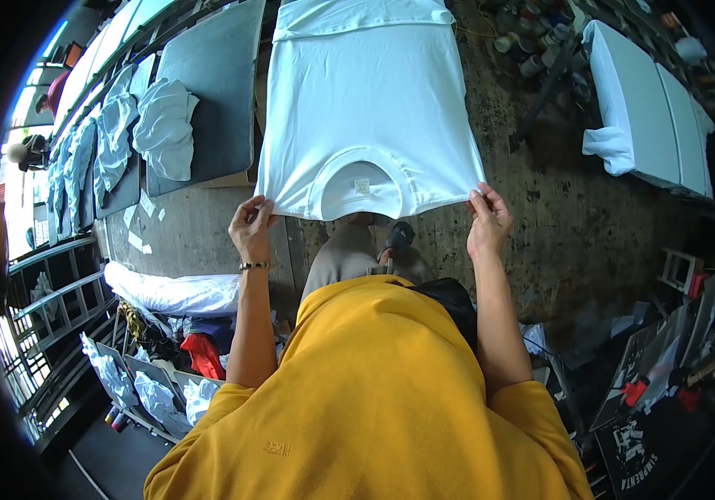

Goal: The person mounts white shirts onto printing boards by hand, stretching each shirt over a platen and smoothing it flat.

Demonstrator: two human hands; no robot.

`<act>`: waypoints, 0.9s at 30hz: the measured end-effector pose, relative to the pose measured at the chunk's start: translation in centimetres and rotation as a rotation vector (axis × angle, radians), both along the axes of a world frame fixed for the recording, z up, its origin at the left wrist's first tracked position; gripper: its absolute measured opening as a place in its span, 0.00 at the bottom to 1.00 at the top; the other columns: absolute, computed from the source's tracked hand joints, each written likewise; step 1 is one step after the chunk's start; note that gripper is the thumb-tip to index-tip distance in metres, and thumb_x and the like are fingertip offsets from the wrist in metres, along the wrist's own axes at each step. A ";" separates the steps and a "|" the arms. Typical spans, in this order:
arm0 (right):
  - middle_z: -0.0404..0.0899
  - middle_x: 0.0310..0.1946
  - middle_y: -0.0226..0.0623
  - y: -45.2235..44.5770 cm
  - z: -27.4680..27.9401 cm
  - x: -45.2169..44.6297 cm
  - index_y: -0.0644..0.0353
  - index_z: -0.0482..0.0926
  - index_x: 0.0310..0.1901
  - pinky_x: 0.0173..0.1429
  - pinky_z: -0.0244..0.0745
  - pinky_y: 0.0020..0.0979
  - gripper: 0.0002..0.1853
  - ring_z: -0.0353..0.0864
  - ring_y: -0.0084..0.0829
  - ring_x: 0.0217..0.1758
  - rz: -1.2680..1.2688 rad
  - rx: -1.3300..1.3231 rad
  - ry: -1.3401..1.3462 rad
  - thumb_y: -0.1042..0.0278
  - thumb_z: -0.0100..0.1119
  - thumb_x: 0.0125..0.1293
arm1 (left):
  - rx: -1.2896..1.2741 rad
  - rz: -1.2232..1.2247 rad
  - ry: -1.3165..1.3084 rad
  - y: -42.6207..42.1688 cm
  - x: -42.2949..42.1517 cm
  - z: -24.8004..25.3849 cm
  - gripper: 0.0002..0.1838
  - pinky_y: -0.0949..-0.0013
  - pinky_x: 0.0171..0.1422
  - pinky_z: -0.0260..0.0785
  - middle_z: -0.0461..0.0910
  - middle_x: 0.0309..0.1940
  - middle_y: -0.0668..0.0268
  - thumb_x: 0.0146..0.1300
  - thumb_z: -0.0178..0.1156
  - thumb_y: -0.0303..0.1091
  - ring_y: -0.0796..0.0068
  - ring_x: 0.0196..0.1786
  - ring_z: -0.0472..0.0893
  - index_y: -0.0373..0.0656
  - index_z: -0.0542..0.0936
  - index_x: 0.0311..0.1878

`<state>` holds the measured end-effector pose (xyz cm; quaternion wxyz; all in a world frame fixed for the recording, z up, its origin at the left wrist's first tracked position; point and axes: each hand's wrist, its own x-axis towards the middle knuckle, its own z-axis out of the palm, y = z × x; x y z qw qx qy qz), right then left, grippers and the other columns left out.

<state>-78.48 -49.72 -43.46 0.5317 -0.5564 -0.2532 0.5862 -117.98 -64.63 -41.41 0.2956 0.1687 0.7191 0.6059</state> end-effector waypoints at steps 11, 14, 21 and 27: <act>0.82 0.45 0.35 -1.0 -1.5 0.5 0.67 0.82 0.52 0.50 0.81 0.27 0.13 0.82 0.25 0.44 0.007 -0.008 -0.005 0.80 0.68 0.66 | -0.076 -0.012 0.013 -1.2 0.0 -2.1 0.11 0.73 0.44 0.85 0.83 0.38 0.65 0.65 0.70 0.24 0.79 0.38 0.84 0.32 0.84 0.49; 0.82 0.44 0.35 -1.2 -2.0 0.6 0.68 0.82 0.52 0.49 0.81 0.28 0.13 0.82 0.25 0.43 0.007 -0.005 -0.012 0.79 0.68 0.66 | -0.072 -0.013 0.011 -1.4 0.2 -2.1 0.11 0.73 0.44 0.85 0.83 0.38 0.65 0.65 0.70 0.24 0.79 0.39 0.84 0.32 0.84 0.49; 0.83 0.41 0.33 -1.3 -3.6 0.8 0.67 0.83 0.51 0.47 0.80 0.26 0.14 0.82 0.25 0.40 0.009 -0.029 -0.037 0.80 0.69 0.65 | -0.071 -0.021 -0.037 -1.7 -0.1 -4.0 0.11 0.75 0.43 0.85 0.83 0.38 0.65 0.65 0.70 0.24 0.79 0.38 0.83 0.32 0.84 0.49; 0.82 0.40 0.34 -1.1 -5.1 0.6 0.68 0.82 0.51 0.47 0.79 0.25 0.13 0.82 0.24 0.39 0.007 -0.079 -0.041 0.80 0.68 0.65 | -0.112 -0.033 -0.043 -1.5 -0.3 -7.4 0.12 0.76 0.42 0.84 0.83 0.36 0.67 0.64 0.71 0.24 0.81 0.36 0.83 0.33 0.84 0.49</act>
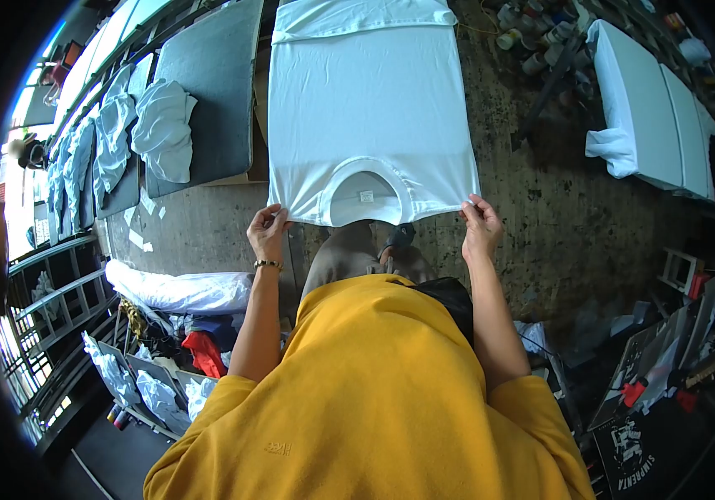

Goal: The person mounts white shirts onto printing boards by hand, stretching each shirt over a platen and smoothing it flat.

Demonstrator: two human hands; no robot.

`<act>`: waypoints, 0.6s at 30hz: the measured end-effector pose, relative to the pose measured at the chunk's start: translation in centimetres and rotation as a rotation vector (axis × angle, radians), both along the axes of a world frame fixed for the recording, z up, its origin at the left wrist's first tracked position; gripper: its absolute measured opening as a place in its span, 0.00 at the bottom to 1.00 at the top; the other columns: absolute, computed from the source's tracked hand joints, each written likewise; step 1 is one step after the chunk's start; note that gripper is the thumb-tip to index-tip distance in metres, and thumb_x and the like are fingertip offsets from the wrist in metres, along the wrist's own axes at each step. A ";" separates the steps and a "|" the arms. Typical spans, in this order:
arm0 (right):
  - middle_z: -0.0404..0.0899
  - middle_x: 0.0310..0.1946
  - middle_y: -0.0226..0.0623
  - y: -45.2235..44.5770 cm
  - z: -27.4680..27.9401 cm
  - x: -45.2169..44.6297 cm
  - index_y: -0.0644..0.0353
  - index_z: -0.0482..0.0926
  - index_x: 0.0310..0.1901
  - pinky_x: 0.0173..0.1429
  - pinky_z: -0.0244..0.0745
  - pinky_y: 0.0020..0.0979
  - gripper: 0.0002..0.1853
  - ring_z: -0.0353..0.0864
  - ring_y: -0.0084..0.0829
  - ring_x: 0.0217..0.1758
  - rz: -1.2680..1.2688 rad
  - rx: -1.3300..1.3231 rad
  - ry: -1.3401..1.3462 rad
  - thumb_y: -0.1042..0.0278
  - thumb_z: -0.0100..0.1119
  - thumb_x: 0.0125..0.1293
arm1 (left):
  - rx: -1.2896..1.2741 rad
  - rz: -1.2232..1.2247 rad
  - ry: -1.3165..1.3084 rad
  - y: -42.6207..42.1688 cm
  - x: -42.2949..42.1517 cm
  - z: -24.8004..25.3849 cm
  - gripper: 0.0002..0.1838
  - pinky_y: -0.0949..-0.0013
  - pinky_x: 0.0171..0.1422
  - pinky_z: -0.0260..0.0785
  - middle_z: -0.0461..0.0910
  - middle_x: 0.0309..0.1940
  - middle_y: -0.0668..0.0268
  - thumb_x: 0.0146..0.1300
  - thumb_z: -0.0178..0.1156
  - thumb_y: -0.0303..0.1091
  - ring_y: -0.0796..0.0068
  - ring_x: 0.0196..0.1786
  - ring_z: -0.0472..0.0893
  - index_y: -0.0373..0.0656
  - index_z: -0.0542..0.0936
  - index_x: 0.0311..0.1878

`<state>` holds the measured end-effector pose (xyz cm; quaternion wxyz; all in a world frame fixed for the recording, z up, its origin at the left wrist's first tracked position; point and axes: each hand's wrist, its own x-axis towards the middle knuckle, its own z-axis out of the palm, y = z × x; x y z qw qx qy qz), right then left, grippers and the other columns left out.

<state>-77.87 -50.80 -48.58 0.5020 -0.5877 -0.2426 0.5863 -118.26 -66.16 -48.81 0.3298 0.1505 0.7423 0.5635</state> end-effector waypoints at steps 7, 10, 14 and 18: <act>0.82 0.42 0.34 0.1 -0.2 0.7 0.67 0.82 0.51 0.48 0.79 0.26 0.13 0.82 0.24 0.41 0.035 -0.024 -0.003 0.80 0.68 0.66 | -0.015 0.006 0.017 0.0 0.1 2.0 0.10 0.74 0.40 0.84 0.83 0.34 0.67 0.64 0.70 0.24 0.81 0.34 0.82 0.32 0.84 0.47; 0.82 0.44 0.33 -0.1 1.3 1.0 0.66 0.82 0.52 0.49 0.80 0.26 0.14 0.82 0.24 0.42 0.036 0.008 0.031 0.81 0.67 0.66 | 0.006 0.010 0.025 -0.1 0.4 4.6 0.10 0.74 0.41 0.84 0.83 0.35 0.67 0.64 0.70 0.24 0.81 0.34 0.83 0.32 0.84 0.48; 0.82 0.44 0.33 -0.3 2.0 1.1 0.65 0.82 0.52 0.49 0.80 0.26 0.14 0.82 0.24 0.43 0.040 0.019 0.032 0.81 0.67 0.66 | 0.040 0.007 0.037 -0.4 0.1 4.4 0.11 0.74 0.41 0.84 0.83 0.36 0.67 0.64 0.70 0.24 0.81 0.35 0.83 0.32 0.84 0.48; 0.82 0.45 0.33 -0.2 2.2 1.1 0.65 0.82 0.52 0.49 0.80 0.26 0.13 0.82 0.24 0.43 0.042 0.036 0.051 0.81 0.67 0.66 | 0.059 0.017 0.034 -0.5 0.1 4.4 0.10 0.74 0.41 0.84 0.83 0.36 0.67 0.64 0.70 0.24 0.82 0.34 0.82 0.32 0.84 0.47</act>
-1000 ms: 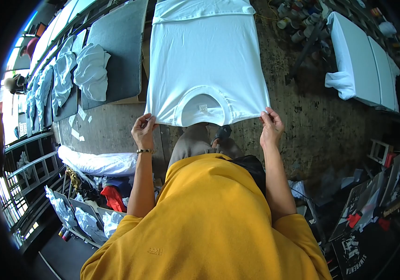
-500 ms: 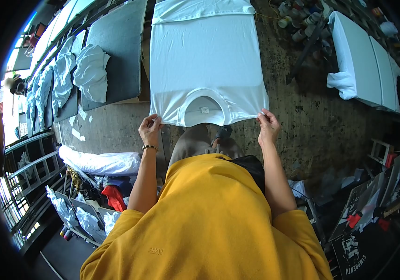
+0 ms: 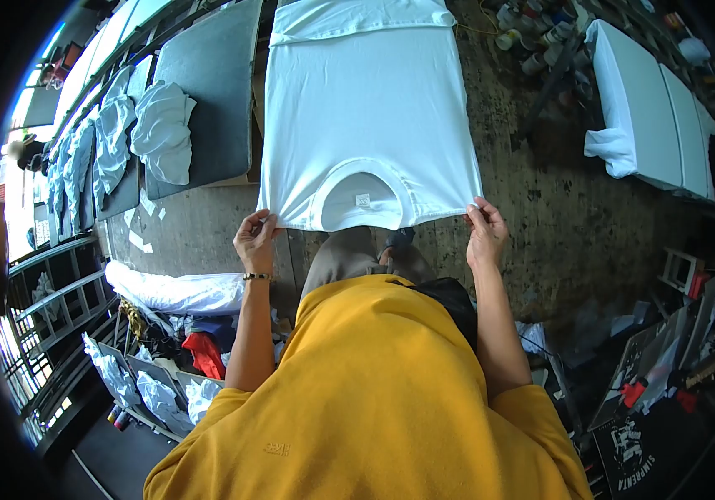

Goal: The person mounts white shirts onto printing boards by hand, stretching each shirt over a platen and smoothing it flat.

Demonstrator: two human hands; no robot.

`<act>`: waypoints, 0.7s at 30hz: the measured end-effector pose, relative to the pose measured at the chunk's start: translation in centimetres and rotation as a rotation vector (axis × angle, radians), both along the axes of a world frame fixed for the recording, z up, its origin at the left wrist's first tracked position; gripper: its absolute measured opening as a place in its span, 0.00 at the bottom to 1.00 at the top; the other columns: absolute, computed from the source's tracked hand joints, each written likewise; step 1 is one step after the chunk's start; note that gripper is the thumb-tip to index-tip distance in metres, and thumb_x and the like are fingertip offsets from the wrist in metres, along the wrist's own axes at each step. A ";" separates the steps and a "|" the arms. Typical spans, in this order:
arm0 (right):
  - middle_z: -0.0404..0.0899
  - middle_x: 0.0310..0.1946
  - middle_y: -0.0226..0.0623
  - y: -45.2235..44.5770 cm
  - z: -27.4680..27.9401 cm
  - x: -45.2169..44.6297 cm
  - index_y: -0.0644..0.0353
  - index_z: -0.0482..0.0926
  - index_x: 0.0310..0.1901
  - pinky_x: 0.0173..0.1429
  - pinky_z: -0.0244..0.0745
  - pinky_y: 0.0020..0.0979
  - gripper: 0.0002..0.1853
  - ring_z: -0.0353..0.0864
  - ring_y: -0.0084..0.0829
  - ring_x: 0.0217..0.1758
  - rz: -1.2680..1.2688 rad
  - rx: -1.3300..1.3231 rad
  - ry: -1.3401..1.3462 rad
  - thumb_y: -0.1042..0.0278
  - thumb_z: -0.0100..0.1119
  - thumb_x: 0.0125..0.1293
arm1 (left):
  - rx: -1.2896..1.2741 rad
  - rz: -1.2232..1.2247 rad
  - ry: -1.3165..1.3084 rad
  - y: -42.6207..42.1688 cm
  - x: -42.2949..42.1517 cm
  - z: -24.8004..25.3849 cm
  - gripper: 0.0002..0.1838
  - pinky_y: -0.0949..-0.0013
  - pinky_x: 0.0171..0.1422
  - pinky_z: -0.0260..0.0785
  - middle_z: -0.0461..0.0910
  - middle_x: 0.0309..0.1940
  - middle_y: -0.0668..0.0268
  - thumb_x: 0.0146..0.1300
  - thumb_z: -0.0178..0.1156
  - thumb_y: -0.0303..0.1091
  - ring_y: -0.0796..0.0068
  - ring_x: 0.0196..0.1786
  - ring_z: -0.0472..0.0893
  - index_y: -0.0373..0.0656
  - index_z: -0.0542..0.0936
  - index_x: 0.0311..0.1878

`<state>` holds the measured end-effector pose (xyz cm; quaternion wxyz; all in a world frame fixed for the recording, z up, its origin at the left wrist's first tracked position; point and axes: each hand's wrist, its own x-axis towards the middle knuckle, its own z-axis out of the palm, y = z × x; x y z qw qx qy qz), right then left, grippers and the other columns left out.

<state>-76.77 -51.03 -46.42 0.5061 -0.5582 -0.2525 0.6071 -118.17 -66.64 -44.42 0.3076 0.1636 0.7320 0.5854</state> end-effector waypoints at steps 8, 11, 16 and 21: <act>0.81 0.38 0.31 0.5 -3.6 -0.1 0.66 0.83 0.51 0.47 0.79 0.26 0.12 0.82 0.24 0.38 0.037 -0.048 -0.053 0.79 0.68 0.66 | -0.072 -0.053 0.000 0.6 -0.5 -5.1 0.10 0.76 0.38 0.81 0.81 0.30 0.70 0.63 0.71 0.26 0.84 0.32 0.80 0.34 0.85 0.46; 0.82 0.40 0.32 1.1 -5.6 0.1 0.65 0.83 0.50 0.46 0.79 0.26 0.12 0.82 0.24 0.38 0.059 -0.069 -0.075 0.79 0.68 0.65 | -0.074 -0.049 -0.030 1.2 -0.8 -6.4 0.09 0.75 0.37 0.82 0.80 0.29 0.70 0.63 0.71 0.25 0.84 0.31 0.80 0.33 0.85 0.46; 0.82 0.42 0.32 1.0 -4.3 0.3 0.64 0.82 0.51 0.48 0.79 0.27 0.13 0.82 0.24 0.41 0.053 -0.094 -0.056 0.80 0.68 0.65 | -0.103 -0.048 -0.036 0.8 -0.7 -5.2 0.09 0.74 0.38 0.83 0.81 0.32 0.69 0.64 0.70 0.24 0.82 0.33 0.81 0.32 0.84 0.46; 0.82 0.41 0.32 -0.2 -3.8 1.1 0.63 0.82 0.50 0.48 0.80 0.27 0.12 0.82 0.25 0.41 0.054 -0.070 -0.020 0.80 0.68 0.66 | -0.044 -0.054 -0.040 -0.4 -0.4 -4.1 0.08 0.73 0.39 0.84 0.82 0.34 0.68 0.66 0.68 0.24 0.81 0.34 0.82 0.32 0.84 0.45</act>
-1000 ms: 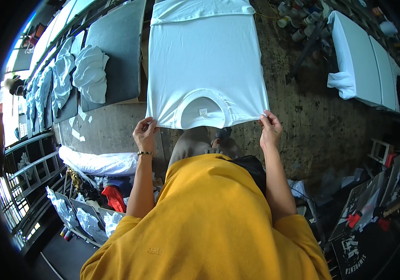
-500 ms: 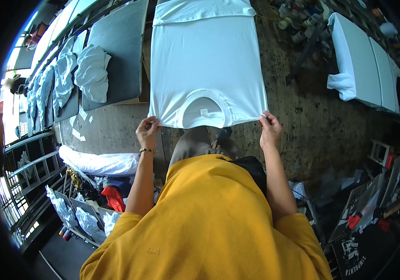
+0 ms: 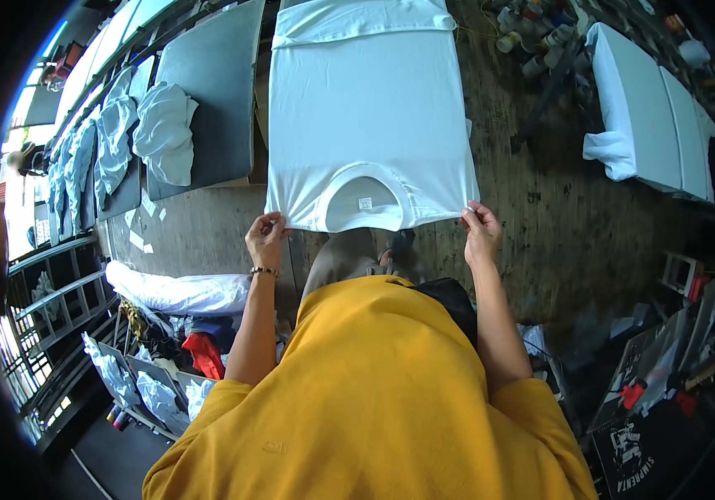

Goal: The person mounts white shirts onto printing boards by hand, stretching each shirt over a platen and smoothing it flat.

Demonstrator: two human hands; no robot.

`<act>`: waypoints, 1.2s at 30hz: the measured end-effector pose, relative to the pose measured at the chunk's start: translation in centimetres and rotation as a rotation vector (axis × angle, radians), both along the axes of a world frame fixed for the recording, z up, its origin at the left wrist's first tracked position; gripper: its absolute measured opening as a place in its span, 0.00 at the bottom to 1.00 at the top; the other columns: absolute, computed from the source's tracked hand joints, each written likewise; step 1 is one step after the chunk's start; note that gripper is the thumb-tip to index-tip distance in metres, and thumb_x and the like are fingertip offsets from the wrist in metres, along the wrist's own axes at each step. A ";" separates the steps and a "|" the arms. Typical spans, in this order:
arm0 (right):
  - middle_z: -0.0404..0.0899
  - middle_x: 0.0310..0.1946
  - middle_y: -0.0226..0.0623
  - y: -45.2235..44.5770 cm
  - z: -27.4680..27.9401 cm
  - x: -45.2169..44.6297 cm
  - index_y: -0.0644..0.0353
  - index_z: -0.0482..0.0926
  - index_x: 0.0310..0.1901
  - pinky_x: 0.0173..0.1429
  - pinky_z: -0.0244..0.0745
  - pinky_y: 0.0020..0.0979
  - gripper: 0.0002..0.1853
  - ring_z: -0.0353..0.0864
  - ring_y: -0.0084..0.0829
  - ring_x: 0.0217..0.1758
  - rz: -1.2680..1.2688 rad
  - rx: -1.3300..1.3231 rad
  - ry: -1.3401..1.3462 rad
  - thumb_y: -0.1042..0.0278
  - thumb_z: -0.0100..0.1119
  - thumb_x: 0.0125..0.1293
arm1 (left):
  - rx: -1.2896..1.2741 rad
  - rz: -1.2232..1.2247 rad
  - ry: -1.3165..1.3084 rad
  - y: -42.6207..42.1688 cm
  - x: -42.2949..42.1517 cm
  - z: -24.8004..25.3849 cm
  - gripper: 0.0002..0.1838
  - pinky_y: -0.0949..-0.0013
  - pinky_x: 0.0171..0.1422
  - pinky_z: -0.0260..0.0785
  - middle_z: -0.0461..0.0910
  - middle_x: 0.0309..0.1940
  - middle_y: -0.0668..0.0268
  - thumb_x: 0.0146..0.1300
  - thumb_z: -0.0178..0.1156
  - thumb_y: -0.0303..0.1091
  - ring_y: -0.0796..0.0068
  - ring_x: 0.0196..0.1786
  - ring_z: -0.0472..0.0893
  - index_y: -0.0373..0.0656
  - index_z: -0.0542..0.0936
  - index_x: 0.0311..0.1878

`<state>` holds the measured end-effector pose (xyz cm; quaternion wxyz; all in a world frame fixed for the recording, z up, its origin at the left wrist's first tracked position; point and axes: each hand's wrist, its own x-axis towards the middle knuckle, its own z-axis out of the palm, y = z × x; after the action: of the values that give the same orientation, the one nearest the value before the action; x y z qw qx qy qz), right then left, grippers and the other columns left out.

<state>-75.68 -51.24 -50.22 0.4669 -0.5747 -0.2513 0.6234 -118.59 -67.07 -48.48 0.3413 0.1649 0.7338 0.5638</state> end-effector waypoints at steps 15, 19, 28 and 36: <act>0.81 0.45 0.32 3.8 0.6 -18.1 0.49 0.72 0.42 0.51 0.80 0.39 0.17 0.82 0.32 0.52 0.171 -0.372 0.574 0.81 0.69 0.62 | 0.105 -0.238 -1.114 13.2 9.5 1.7 0.11 0.68 0.47 0.74 0.80 0.41 0.72 0.75 0.62 0.37 0.78 0.43 0.79 0.45 0.77 0.54; 0.80 0.39 0.32 3.4 0.4 -18.9 0.50 0.70 0.35 0.47 0.81 0.34 0.17 0.84 0.34 0.47 0.121 -0.332 0.509 0.83 0.69 0.61 | 0.129 -0.132 -1.064 13.0 9.9 -0.8 0.03 0.62 0.51 0.73 0.77 0.36 0.74 0.76 0.59 0.34 0.77 0.40 0.77 0.48 0.76 0.45; 0.83 0.37 0.32 5.8 -0.9 -18.2 0.56 0.79 0.42 0.37 0.79 0.29 0.09 0.83 0.25 0.36 0.428 -0.202 0.014 0.72 0.71 0.65 | -0.182 -0.226 -0.810 14.9 7.7 -2.0 0.08 0.61 0.47 0.77 0.82 0.40 0.66 0.75 0.58 0.33 0.72 0.41 0.82 0.42 0.78 0.52; 0.85 0.28 0.31 17.2 12.6 -6.9 0.60 0.85 0.37 0.24 0.73 0.22 0.14 0.78 0.17 0.23 1.291 -0.262 -0.487 0.56 0.67 0.71 | -0.457 -1.050 -0.114 15.0 -3.8 9.9 0.09 0.72 0.32 0.73 0.83 0.27 0.67 0.71 0.64 0.33 0.80 0.29 0.81 0.36 0.83 0.39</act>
<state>-82.58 -34.09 -37.61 -0.1393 -0.4852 -0.5625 0.6548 -122.44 -52.07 -38.58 0.6415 0.3983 0.6374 0.1537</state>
